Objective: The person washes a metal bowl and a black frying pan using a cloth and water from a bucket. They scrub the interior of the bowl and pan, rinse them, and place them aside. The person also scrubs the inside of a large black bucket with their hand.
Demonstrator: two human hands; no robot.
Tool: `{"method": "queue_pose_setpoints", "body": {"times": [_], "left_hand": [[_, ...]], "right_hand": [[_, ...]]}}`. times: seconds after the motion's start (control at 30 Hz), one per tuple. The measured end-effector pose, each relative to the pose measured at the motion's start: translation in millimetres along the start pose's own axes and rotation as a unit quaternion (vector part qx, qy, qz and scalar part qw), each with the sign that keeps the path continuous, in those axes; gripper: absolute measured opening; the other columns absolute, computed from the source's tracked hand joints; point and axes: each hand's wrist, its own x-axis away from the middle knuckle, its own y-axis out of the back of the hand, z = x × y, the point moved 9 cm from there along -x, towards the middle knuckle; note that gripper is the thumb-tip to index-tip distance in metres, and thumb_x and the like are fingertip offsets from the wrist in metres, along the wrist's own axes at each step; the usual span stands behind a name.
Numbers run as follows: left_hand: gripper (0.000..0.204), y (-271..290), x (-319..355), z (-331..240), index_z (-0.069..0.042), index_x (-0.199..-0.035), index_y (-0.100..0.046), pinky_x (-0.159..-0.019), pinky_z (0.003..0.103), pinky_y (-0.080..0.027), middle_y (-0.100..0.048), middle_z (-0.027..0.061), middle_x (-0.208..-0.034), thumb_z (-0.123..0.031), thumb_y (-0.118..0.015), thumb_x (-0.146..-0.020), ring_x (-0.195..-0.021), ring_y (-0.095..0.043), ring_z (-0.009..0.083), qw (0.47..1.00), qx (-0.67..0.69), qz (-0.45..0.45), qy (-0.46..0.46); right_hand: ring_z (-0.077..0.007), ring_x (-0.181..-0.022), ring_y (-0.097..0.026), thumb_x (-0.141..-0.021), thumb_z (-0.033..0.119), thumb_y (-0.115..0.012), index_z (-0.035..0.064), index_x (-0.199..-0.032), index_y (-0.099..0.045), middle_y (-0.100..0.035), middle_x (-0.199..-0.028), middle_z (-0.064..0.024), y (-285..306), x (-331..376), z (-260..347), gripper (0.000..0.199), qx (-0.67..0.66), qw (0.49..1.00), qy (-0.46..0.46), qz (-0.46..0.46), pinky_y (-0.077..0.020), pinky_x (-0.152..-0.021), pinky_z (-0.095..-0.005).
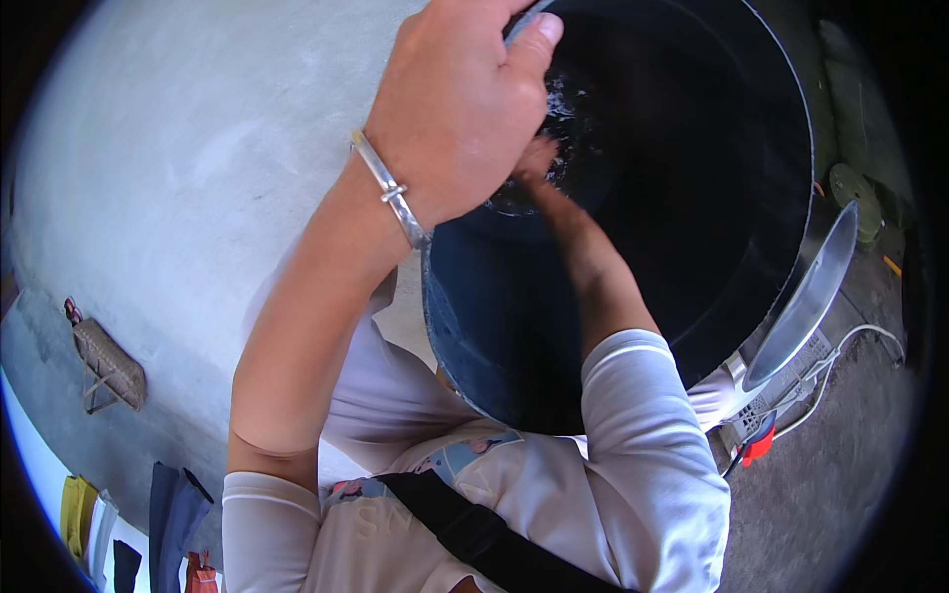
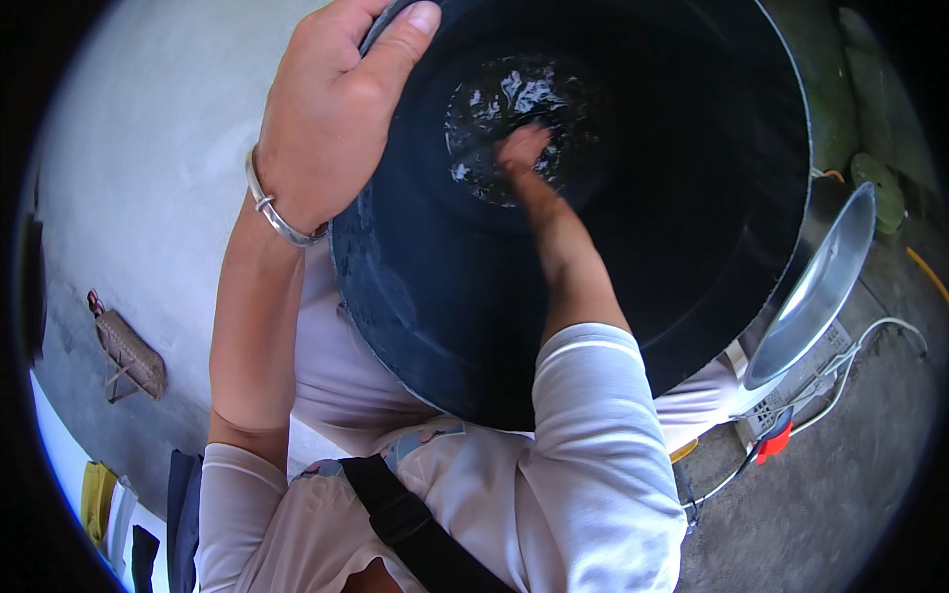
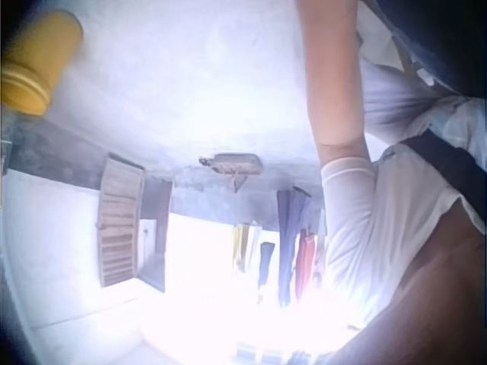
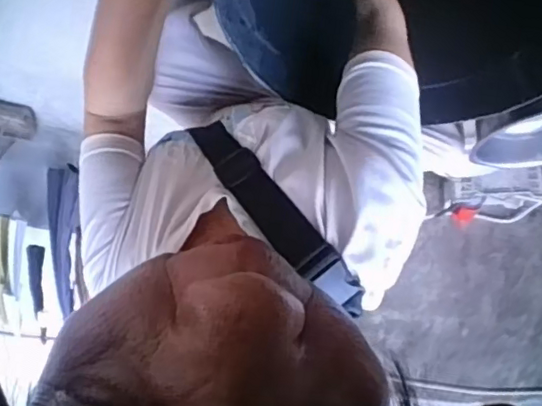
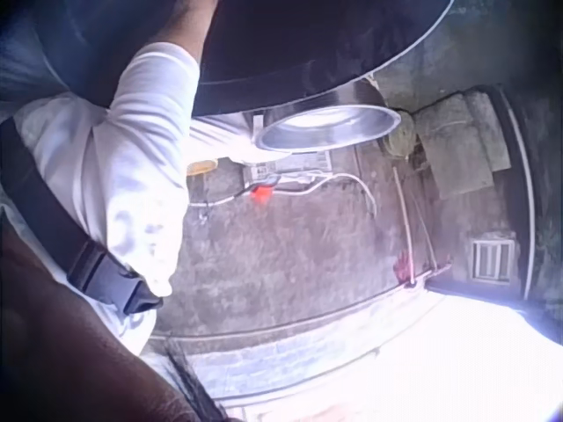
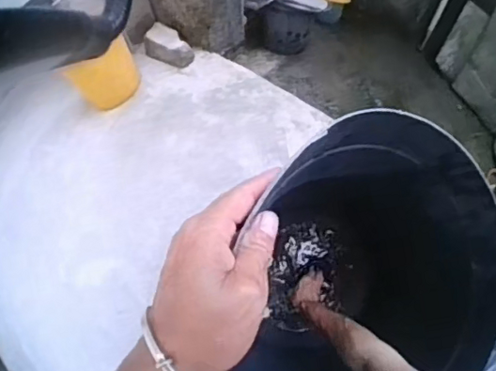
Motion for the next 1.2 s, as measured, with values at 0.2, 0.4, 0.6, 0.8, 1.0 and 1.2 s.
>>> {"method": "queue_pose_setpoints", "body": {"times": [0.2, 0.4, 0.6, 0.8, 1.0, 1.2], "left_hand": [[0.031, -7, -5, 7, 0.005, -0.116, -0.052, -0.087, 0.031, -0.043, -0.062, 0.0204, -0.102, -0.007, -0.044, -0.088, -0.096, -0.059, 0.0286, 0.997, 0.006, 0.023, 0.068], [0.030, -9, -4, 24, 0.005, -0.115, -0.052, -0.086, 0.030, -0.043, -0.062, 0.0195, -0.102, -0.006, -0.043, -0.089, -0.095, -0.059, 0.0262, 0.997, 0.042, 0.027, 0.051], [0.030, -6, -2, 7, 0.005, -0.115, -0.052, -0.086, 0.030, -0.043, -0.062, 0.0195, -0.101, -0.006, -0.043, -0.089, -0.094, -0.059, 0.0256, 0.998, 0.051, 0.027, 0.020], [0.030, -7, -6, 18, 0.005, -0.116, -0.052, -0.086, 0.030, -0.043, -0.062, 0.0199, -0.102, -0.006, -0.043, -0.089, -0.095, -0.060, 0.0257, 0.995, 0.023, 0.021, 0.090], [0.030, -5, -4, 28, 0.004, -0.116, -0.052, -0.087, 0.031, -0.043, -0.062, 0.0199, -0.103, -0.005, -0.043, -0.089, -0.096, -0.060, 0.0268, 0.999, 0.027, 0.003, 0.034], [0.030, -10, -6, 4, 0.004, -0.116, -0.052, -0.087, 0.029, -0.043, -0.063, 0.0181, -0.103, -0.004, -0.042, -0.089, -0.095, -0.059, 0.0234, 0.998, 0.015, 0.027, 0.053]], "right_hand": [[-0.0362, -0.107, -0.039, -0.063, 0.029, -0.068, -0.0146, -0.111, -0.044, -0.043, -0.115, -0.0224, -55, 50, 61, 0.069, -0.164, 0.986, 0.019, -0.014, -0.0292, -0.097, -0.0442], [-0.0343, -0.108, -0.040, -0.063, 0.033, -0.066, -0.0098, -0.107, -0.047, -0.045, -0.111, -0.0199, -28, 35, 25, 0.065, -0.066, 0.990, -0.051, -0.116, -0.0278, -0.098, -0.0448], [-0.0345, -0.109, -0.039, -0.065, 0.037, -0.064, -0.0120, -0.118, -0.043, -0.044, -0.118, -0.0246, 46, -23, -52, 0.075, -0.083, 0.985, -0.106, -0.106, -0.0275, -0.097, -0.0445], [-0.0451, -0.127, -0.024, -0.077, 0.043, -0.053, -0.0112, -0.129, -0.036, -0.032, -0.138, -0.0228, 21, 6, -13, 0.076, 0.044, 0.997, -0.020, -0.061, -0.0189, -0.103, -0.0539], [-0.0361, -0.107, -0.036, -0.071, 0.034, -0.059, -0.0112, -0.105, -0.057, -0.048, -0.114, -0.0207, -31, 85, 76, 0.057, 0.067, 0.986, 0.149, 0.018, -0.0293, -0.096, -0.0392], [-0.0329, -0.113, -0.039, -0.083, 0.015, -0.046, -0.0120, -0.117, -0.047, -0.042, -0.123, -0.0210, -12, 105, 46, 0.043, 0.170, 0.910, 0.345, -0.156, -0.0348, -0.097, -0.0350]]}}
